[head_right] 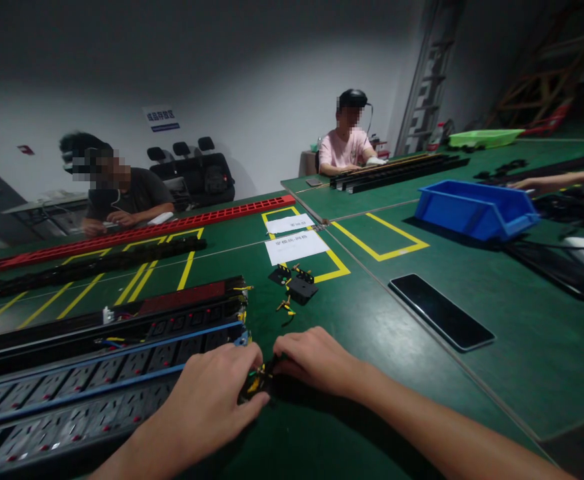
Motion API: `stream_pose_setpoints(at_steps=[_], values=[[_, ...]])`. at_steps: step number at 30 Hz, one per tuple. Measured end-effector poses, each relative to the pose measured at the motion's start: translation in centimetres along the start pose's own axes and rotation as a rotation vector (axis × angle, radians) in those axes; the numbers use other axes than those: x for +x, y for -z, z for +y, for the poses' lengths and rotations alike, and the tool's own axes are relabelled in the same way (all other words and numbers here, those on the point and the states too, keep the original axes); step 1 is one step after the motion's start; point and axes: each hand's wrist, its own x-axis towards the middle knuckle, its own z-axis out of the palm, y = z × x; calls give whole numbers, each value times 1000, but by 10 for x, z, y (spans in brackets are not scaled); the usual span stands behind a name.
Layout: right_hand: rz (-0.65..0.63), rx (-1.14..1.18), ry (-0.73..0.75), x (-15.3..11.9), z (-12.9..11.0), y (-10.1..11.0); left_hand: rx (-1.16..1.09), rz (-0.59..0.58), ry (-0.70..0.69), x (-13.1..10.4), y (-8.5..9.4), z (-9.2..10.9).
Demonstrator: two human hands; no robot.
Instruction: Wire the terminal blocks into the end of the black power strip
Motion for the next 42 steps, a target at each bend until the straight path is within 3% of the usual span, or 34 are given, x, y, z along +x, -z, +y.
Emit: stream_pose_setpoints(at_steps=[19,30,42], values=[[37,-110,-30,8,-7,-7,-190,32,12,6,-16,-4],[23,-161,-30,6,-8,-8,-155,-3,-4,4,-21,2],[25,-152,-30,5,-9,-6,7,69,-38,3,-17,8]])
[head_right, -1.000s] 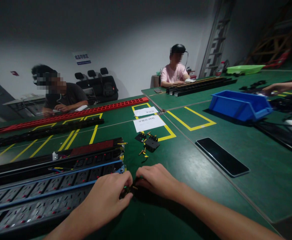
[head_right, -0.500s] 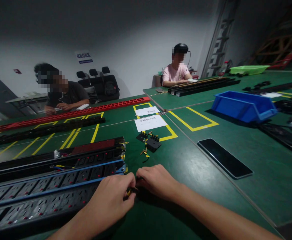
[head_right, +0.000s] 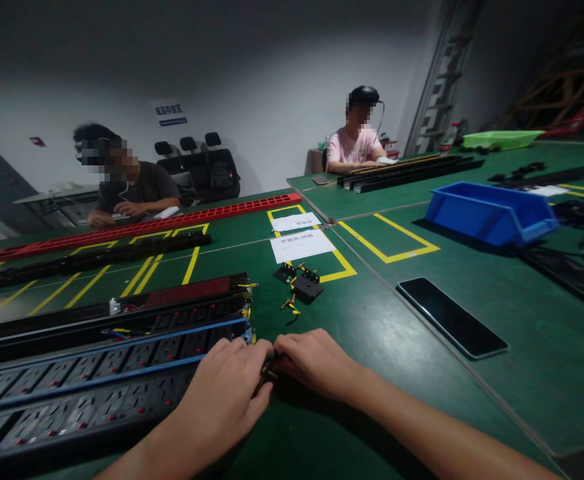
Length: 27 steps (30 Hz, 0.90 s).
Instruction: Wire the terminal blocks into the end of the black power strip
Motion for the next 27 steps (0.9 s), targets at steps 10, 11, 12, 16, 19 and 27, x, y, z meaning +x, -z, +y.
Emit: stream_pose_setpoints(at_steps=[10,11,12,16,19,27], values=[[19,-10,6,0,1,0,88,21,-14,0,-7,-9],[21,-9,6,0,1,0,81,19,-14,1,-9,-9],[22,-9,8,0,1,-1,75,16,-13,1,-10,-8],[22,-14,23,0,1,-2,51,8,-6,3,-12,-7],[16,-8,17,-1,1,-3,35,-2,-4,4,-13,-6],[-23,7,16,-1,2,-2,54,-3,-34,4,-15,-6]])
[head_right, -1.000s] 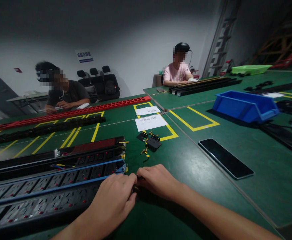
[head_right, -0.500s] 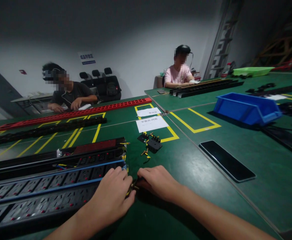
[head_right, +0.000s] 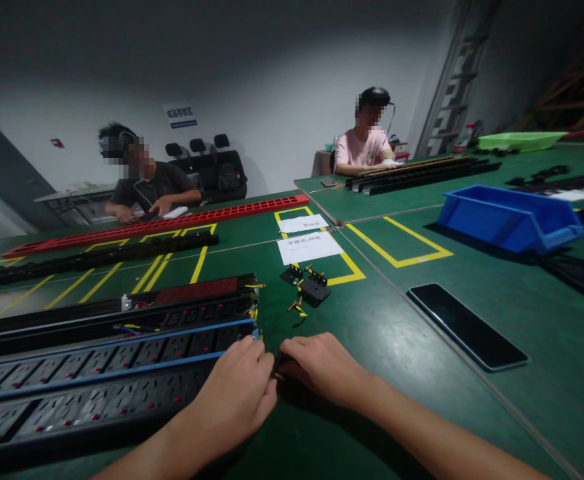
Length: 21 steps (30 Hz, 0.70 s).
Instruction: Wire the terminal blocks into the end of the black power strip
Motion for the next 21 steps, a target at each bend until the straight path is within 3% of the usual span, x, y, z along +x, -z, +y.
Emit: stream_pose_setpoints(at_steps=[12,21], values=[[14,-59,-10,1,1,-4,161,40,-11,1,-17,5],[-11,-67,-24,1,1,-4,199,42,-13,2,-18,5]])
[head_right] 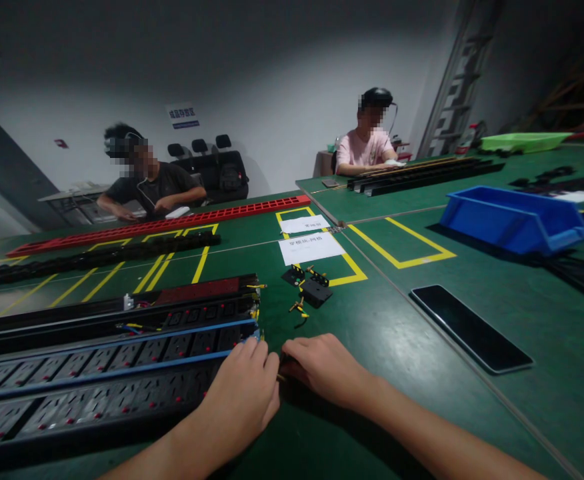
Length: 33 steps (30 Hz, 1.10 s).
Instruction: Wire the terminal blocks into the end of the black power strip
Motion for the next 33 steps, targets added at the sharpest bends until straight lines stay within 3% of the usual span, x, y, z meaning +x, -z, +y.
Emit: stream_pose_setpoints(at_steps=[7,23,33], values=[[-9,2,-10,2,-1,2,-3,-18,3,0,2,1],[-9,-4,-11,2,-3,4,61,77,-11,1,-10,0],[-1,3,-9,0,-1,0,58,59,-15,1,-9,0]])
